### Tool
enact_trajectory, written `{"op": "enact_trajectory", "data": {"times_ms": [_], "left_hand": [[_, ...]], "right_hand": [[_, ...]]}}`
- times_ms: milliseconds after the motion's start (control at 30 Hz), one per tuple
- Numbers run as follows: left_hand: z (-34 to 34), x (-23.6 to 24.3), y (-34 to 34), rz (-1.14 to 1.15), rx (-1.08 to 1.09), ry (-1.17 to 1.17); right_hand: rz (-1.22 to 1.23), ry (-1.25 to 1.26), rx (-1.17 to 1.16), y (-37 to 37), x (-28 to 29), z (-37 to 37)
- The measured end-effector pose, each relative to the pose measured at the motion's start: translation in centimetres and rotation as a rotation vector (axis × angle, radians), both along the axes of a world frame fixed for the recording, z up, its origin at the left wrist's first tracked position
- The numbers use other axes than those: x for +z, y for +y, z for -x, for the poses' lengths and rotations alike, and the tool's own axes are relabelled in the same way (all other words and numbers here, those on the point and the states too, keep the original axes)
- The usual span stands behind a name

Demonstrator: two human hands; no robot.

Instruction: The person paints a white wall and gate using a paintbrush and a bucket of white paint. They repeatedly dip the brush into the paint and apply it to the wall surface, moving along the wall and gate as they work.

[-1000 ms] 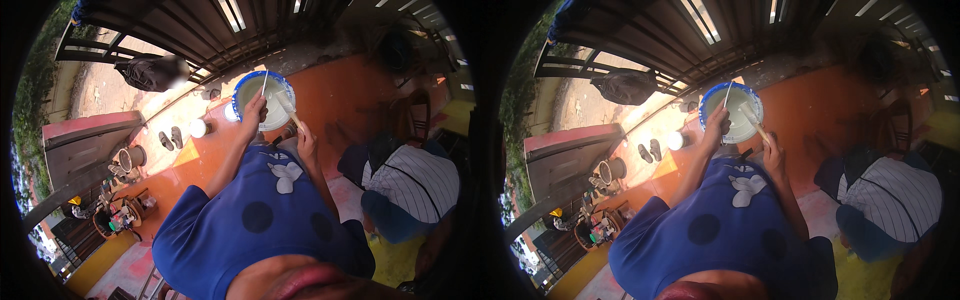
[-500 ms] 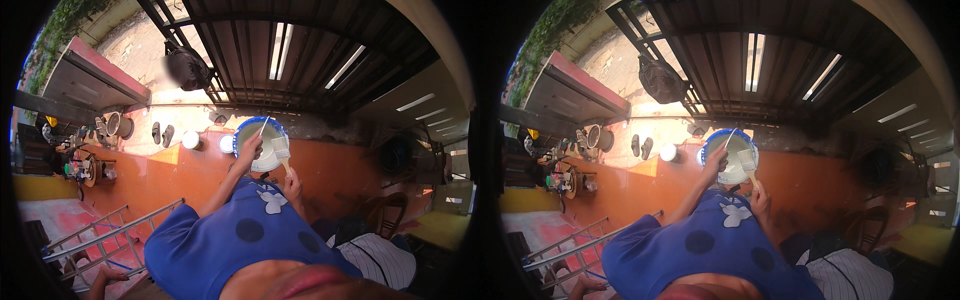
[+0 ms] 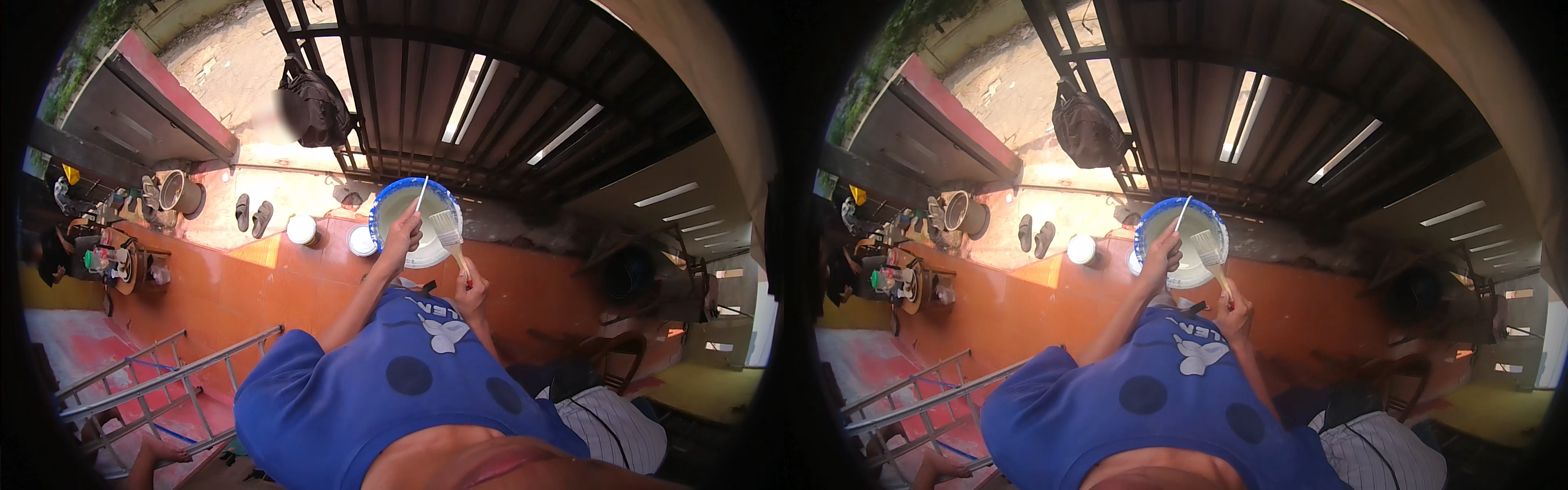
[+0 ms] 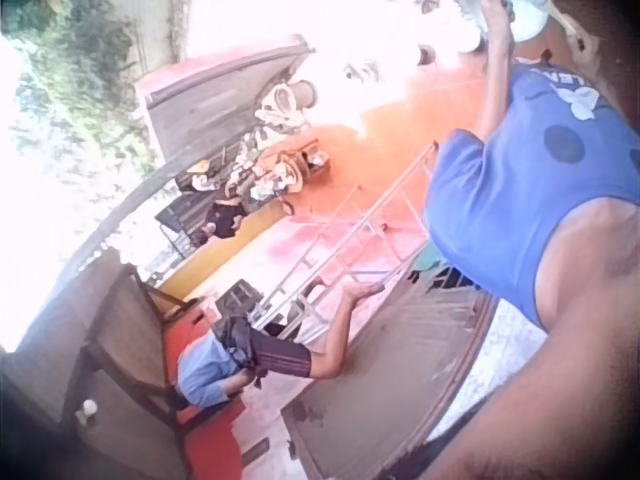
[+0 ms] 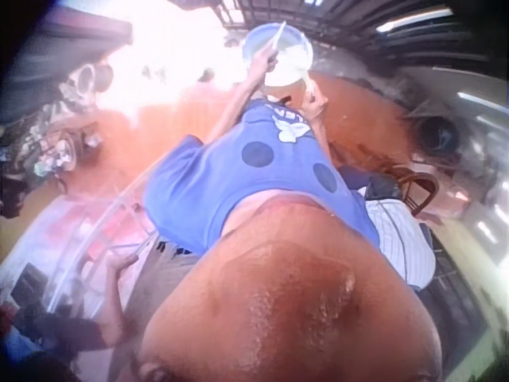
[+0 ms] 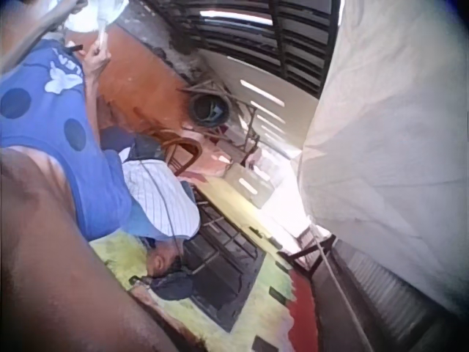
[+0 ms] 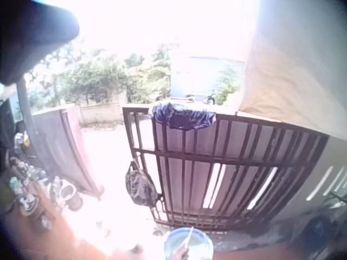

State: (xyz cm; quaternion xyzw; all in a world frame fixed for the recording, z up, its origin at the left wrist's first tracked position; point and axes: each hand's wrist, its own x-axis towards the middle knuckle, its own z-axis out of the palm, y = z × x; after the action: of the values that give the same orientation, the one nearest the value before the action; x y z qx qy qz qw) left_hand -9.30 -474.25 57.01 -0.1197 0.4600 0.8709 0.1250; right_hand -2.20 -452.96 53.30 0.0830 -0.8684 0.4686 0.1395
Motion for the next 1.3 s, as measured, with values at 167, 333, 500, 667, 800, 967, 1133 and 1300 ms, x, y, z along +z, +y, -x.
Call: {"op": "enact_trajectory", "data": {"times_ms": [167,333,500,667,800,967,1133,1300], "left_hand": [[-0.2,0.0,-2.3,-0.045,0.017,0.027],[-0.7,-0.2,-5.1,-0.091,0.052,0.076],[-1.8,-0.5,-7.7,-0.095,0.105,-0.013],[-2.2,-0.8,-10.8,-0.135,0.139,-0.006],[-2.7,-1.1,-13.5,-0.140,0.190,-0.003],[-2.6,-1.5,-16.8,-0.143,0.246,-0.028],[-2.6,-1.3,-19.4,-0.175,0.297,-0.026],[-2.1,-1.6,-21.0,-0.157,0.450,-0.033]], "right_hand": [[-0.020,-0.164,0.100,-3.2,-0.1,0.7],[-0.068,-0.296,0.184,-5.0,0.5,0.1],[-0.070,-0.250,0.197,-7.5,1.1,0.0],[-0.124,-0.348,0.252,-11.0,2.1,0.7],[-0.328,-0.450,0.327,-13.7,2.5,1.4],[-0.317,-0.483,0.303,-16.1,1.5,1.8],[-0.001,-0.535,0.314,-17.7,-0.3,2.2],[0.692,-0.735,0.409,-17.8,-2.0,6.4]]}}
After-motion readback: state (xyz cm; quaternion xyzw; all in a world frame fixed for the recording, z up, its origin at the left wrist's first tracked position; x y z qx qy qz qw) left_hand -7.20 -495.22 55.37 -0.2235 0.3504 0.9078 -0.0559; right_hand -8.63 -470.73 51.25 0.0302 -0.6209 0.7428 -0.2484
